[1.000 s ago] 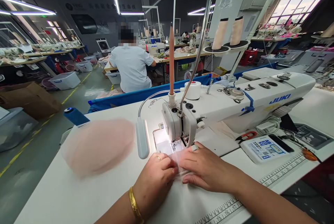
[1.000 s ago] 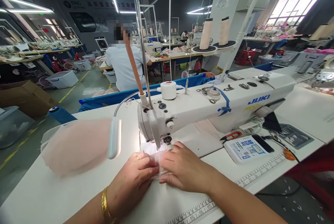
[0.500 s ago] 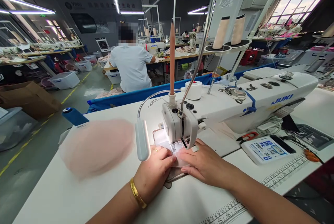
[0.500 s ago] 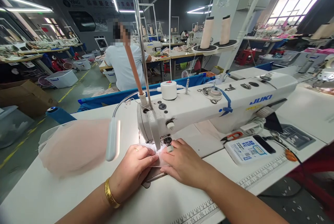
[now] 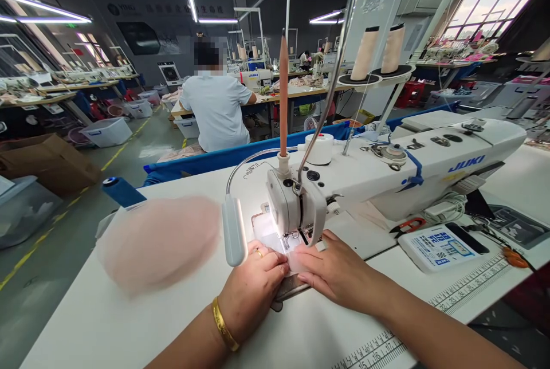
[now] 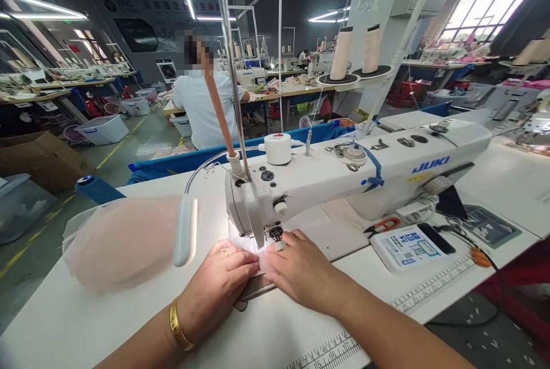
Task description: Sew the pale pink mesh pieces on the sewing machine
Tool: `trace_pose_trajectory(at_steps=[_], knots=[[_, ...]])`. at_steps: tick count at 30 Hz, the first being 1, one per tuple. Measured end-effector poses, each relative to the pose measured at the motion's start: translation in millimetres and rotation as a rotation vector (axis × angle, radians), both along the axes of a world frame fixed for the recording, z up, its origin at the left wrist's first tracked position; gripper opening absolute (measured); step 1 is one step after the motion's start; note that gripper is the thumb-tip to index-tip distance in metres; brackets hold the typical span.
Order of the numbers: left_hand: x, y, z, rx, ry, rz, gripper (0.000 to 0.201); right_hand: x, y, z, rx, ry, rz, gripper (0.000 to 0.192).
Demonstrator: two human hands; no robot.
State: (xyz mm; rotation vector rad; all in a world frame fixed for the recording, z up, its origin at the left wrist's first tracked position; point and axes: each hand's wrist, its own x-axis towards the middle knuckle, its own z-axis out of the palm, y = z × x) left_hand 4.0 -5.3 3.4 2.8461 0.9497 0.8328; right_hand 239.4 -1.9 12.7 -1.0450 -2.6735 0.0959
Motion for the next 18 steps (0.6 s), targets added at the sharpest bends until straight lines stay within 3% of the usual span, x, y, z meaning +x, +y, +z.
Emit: trace_pose_trajectory(at_steps=[8,18], knots=[[-4.6,9.6,-2.1,-0.007,0.042,0.036,0.023,-2.7,2.7,-11.1,0.087,0.042,-0.064,0.028],[-7.1,19.1,-4.4,0.088,0.039,0.074,0.028,-8.2,4.5,-1.8,0.011,0.050,-0.140,0.023]])
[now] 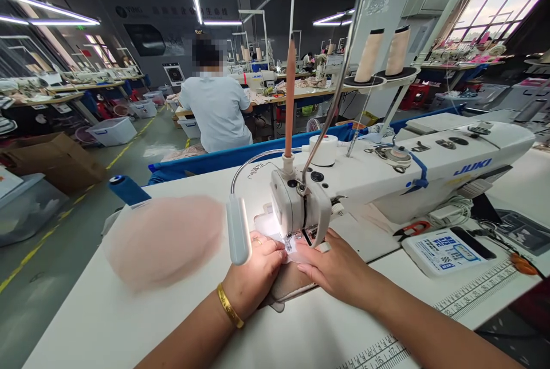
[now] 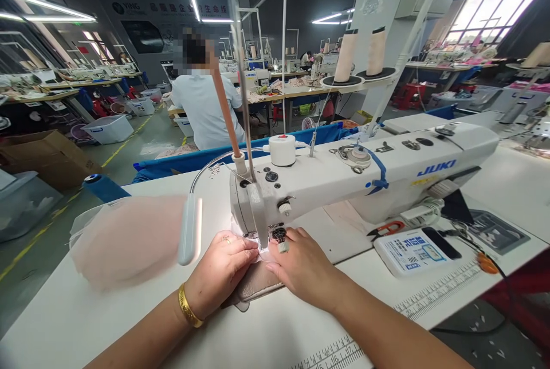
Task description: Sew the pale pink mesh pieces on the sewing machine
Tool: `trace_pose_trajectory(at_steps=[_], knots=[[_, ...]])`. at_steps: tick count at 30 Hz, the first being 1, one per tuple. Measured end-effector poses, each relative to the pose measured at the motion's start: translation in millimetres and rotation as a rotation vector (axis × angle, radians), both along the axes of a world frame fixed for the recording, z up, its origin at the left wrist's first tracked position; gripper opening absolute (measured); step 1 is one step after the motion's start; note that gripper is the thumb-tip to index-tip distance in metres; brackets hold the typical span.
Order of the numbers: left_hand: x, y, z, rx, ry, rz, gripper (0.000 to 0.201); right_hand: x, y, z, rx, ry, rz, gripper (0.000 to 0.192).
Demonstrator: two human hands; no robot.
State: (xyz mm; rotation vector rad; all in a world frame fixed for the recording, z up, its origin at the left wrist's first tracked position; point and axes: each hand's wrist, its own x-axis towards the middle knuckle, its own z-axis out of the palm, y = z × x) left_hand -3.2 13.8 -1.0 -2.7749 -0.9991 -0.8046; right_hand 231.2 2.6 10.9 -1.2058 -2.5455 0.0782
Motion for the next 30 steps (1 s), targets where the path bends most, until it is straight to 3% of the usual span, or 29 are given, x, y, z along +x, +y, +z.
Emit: trace_pose_trajectory(at_steps=[4,8,13,17,20,23,27,30], knots=[[0.0,-0.6,3.1,-0.041,-0.015,0.033,0.022,1.2,1.0,-2.4,0.009,0.018,-0.004,0.027],[1.4,-2.1,9.0,-0.149,0.053,0.159,0.014,6.4,1.5,-6.6,0.037,0.046,0.030,0.028],[6.4,-16.2,19.8,-0.084,0.175,0.309,0.021,12.1,-4.1,-5.8,0.105,0.169,0.187,0.026],[8.9,-35.4,31.1,-0.246,0.199,0.178,0.025,8.6,-10.2,-0.8,0.070,0.190,0.335,0.026],[6.9,-42.2,35.7,-0.419,0.118,0.029,0.022,5.4,-10.3,1.8,-0.026,0.110,0.324,0.028],[2.8,-38.6,32.4,-0.501,0.030,0.020,0.002,6.0,-7.9,2.9,-0.117,0.000,0.258,0.024],[0.5,-28.6,19.7,-0.345,0.038,0.119,0.030,9.4,-6.5,3.3,-0.081,-0.062,0.230,0.019],[3.5,-27.2,13.2,-0.199,0.043,0.085,0.034,10.8,-6.9,2.5,-0.050,-0.052,0.248,0.017]])
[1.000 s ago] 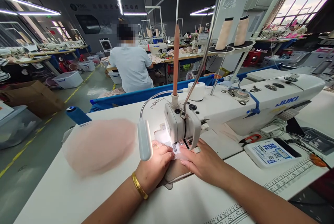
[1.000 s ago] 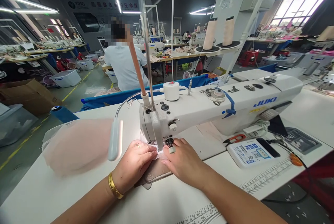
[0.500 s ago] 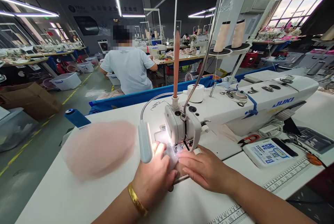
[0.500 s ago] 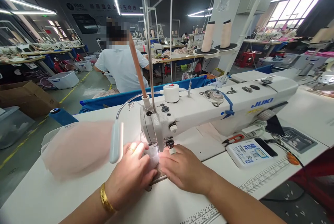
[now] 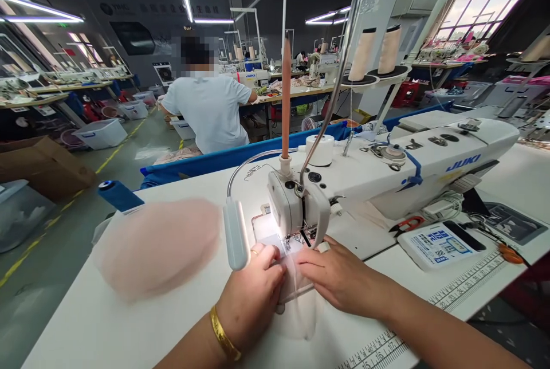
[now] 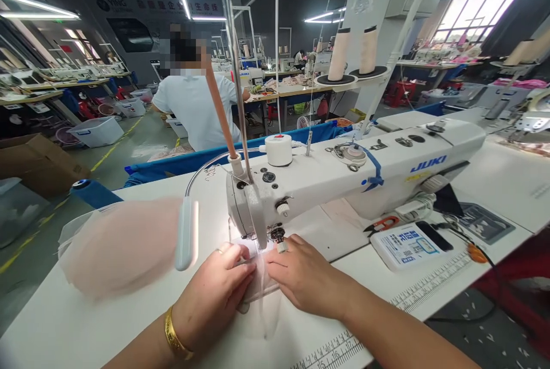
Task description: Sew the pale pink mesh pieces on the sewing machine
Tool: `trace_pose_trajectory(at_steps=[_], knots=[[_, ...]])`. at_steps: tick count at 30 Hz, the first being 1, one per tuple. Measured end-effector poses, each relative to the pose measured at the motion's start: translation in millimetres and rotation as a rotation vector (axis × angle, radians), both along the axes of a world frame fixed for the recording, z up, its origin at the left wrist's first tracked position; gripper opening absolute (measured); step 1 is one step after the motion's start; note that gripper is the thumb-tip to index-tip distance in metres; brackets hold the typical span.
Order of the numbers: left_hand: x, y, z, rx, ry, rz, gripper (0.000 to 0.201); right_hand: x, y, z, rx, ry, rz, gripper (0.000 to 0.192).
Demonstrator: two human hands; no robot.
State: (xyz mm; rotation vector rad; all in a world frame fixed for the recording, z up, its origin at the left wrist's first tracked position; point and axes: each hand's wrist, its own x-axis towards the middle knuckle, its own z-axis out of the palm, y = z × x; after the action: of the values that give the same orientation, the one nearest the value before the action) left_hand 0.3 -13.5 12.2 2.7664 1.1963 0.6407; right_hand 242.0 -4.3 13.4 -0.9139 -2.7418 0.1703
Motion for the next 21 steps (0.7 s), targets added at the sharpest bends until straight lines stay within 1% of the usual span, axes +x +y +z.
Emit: trace_pose_trajectory(at_steps=[2,4,8,14,18,21], knots=[[2.7,-2.3,-1.9,0.012,-0.008,-0.051,0.033,0.5,-0.1,-1.1,0.009,0.002,-0.002,0.017],[4.9,-5.2,-3.0,0.003,0.002,-0.068,0.031,0.8,0.0,-2.4,0.017,0.002,-0.006,0.016],[6.3,-7.6,-4.7,-0.002,0.010,-0.054,0.024,1.0,0.7,-4.5,0.023,0.018,-0.012,0.018],[5.7,-4.8,-3.3,0.010,-0.016,-0.035,0.027,-0.2,1.8,-4.7,0.012,0.018,-0.046,0.022],[6.1,-4.3,-2.2,0.029,0.002,-0.032,0.026,-0.9,2.7,-4.9,0.016,0.008,-0.058,0.030],[5.9,-3.1,-1.8,0.032,0.016,-0.018,0.026,-0.8,4.1,-8.6,0.039,0.005,-0.078,0.033]])
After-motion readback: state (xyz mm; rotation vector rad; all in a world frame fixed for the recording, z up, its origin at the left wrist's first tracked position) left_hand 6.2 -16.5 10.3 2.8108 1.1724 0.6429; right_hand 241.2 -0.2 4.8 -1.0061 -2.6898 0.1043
